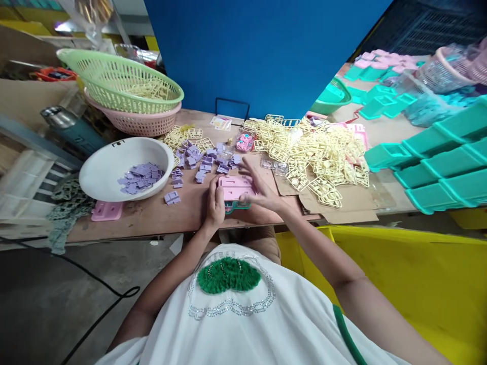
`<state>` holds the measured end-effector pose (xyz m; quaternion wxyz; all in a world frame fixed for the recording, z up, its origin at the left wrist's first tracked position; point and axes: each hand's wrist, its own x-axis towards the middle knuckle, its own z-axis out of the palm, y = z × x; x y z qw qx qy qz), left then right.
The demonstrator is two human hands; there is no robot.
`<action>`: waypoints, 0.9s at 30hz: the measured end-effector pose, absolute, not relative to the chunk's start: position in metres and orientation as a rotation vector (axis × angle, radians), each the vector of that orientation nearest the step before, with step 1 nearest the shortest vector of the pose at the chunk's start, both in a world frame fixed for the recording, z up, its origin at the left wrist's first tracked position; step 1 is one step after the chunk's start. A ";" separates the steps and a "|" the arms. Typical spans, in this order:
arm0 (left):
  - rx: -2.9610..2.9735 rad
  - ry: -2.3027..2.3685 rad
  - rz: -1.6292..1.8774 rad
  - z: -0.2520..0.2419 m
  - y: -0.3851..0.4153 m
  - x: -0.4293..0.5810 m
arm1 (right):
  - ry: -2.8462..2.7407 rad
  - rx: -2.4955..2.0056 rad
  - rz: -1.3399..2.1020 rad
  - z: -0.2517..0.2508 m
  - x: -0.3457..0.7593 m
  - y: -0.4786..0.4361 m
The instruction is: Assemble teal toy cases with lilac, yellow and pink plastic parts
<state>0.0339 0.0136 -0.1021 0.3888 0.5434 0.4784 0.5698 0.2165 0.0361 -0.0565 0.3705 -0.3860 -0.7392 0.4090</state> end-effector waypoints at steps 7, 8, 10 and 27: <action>1.441 0.837 1.010 -0.059 0.002 -0.002 | -1.473 -1.236 1.240 -0.043 0.213 0.013; 1.457 0.809 0.972 -0.055 -0.001 -0.006 | -1.417 -1.255 1.311 -0.039 0.212 0.013; 1.449 0.819 0.964 -0.051 -0.006 -0.012 | -1.408 -1.225 1.410 -0.032 0.216 0.011; 1.217 0.826 0.959 -0.051 -0.019 -0.010 | -1.854 -0.938 0.902 -0.053 0.238 -0.019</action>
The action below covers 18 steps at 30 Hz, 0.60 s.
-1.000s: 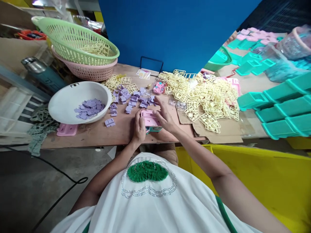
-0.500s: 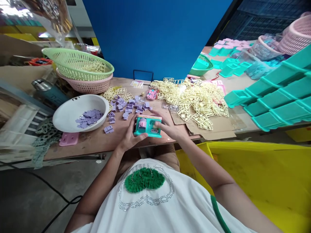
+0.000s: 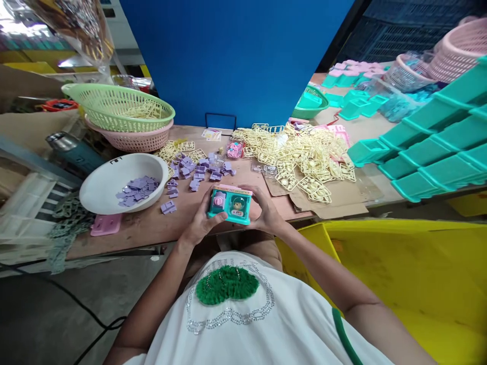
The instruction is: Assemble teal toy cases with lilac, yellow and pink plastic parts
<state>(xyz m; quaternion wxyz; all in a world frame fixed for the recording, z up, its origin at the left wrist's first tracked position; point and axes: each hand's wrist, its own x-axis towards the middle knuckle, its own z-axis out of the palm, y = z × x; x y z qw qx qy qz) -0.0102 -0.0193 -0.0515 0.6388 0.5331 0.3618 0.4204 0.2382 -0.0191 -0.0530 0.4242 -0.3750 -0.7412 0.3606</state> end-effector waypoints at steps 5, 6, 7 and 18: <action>1.444 0.848 1.005 -0.047 -0.019 -0.001 | -1.745 -0.958 1.234 -0.038 0.245 -0.017; 1.494 0.843 1.002 -0.047 -0.021 0.004 | -1.732 -0.990 1.230 -0.033 0.246 -0.018; 1.517 0.828 0.990 -0.048 -0.022 0.008 | -1.733 -1.030 1.179 -0.027 0.249 -0.021; 1.670 1.130 1.162 -0.125 -0.012 -0.017 | -0.848 -1.924 -0.295 0.010 0.489 -0.044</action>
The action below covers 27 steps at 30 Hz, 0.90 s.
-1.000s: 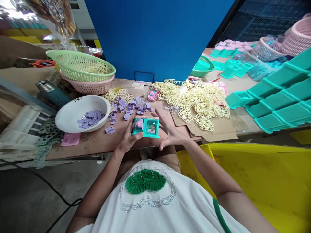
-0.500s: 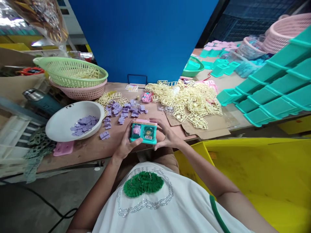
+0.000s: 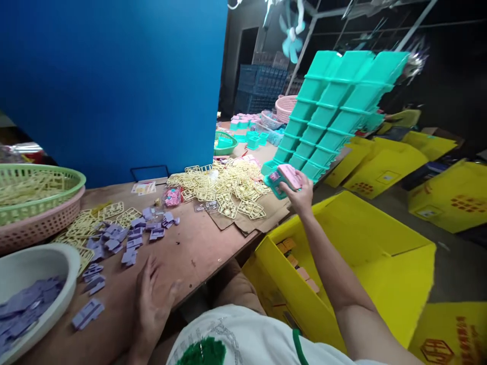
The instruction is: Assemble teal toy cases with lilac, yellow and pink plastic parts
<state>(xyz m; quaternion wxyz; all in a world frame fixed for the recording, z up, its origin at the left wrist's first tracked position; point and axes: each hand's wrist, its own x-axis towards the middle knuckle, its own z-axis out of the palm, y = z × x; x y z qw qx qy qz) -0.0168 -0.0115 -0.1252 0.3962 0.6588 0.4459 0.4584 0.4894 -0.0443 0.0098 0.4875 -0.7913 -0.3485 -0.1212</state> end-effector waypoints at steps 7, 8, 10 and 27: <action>2.059 1.295 1.277 -0.153 -0.012 -0.016 | -0.674 -2.342 -0.319 -0.022 0.571 -0.030; 2.130 1.307 1.298 -0.152 -0.011 -0.015 | -0.694 -2.347 -0.335 -0.024 0.573 -0.024; 2.263 1.316 1.356 -0.148 -0.011 -0.012 | -0.829 -2.353 -0.404 -0.022 0.576 -0.007; 2.267 1.468 1.361 -0.121 -0.029 0.005 | -1.018 -2.399 -0.373 0.017 0.579 0.108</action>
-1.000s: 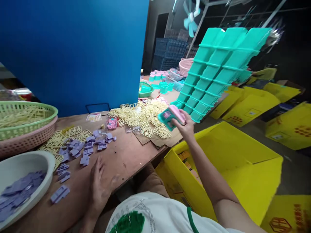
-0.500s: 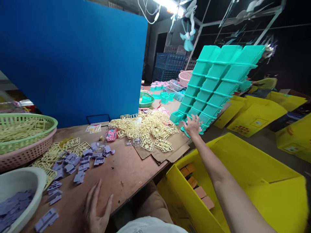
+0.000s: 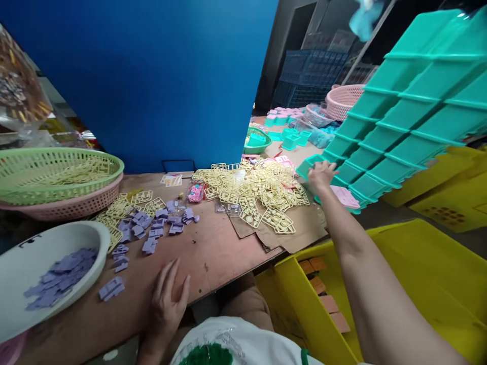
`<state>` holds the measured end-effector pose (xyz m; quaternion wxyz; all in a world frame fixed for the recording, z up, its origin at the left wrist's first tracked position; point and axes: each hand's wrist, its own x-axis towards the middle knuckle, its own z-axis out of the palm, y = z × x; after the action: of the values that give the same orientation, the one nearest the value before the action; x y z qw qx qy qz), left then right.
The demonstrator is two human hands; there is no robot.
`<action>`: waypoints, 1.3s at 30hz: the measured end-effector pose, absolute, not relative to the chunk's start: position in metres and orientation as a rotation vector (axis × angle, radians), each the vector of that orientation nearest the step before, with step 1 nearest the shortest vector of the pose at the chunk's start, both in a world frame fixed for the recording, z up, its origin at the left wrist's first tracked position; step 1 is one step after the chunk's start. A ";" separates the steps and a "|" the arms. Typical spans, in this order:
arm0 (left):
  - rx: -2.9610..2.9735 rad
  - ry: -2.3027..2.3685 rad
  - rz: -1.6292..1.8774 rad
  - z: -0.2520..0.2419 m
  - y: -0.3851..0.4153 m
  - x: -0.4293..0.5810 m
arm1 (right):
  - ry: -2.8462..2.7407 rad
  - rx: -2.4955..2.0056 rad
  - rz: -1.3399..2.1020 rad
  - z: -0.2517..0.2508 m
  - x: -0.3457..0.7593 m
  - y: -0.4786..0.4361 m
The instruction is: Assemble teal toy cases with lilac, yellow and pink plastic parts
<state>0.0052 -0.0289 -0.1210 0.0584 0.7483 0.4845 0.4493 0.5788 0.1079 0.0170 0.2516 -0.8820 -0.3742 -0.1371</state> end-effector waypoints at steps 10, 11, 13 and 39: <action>1.967 1.348 1.239 -0.094 -0.018 0.021 | -1.754 -1.482 0.095 0.017 0.371 0.053; 1.968 1.310 1.227 -0.090 -0.016 0.026 | -1.835 -1.373 0.184 0.008 0.334 0.042; 1.979 1.282 1.216 -0.084 -0.012 0.034 | -1.947 -1.229 0.278 -0.009 0.268 0.021; 1.827 1.292 1.241 -0.139 0.007 -0.008 | -1.745 -1.116 0.416 -0.109 0.192 0.002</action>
<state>-0.0083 0.0066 -0.1389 0.2871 0.6840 0.4837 0.4645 0.1922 0.0023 -0.1086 0.4920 -0.4600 -0.7190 0.1713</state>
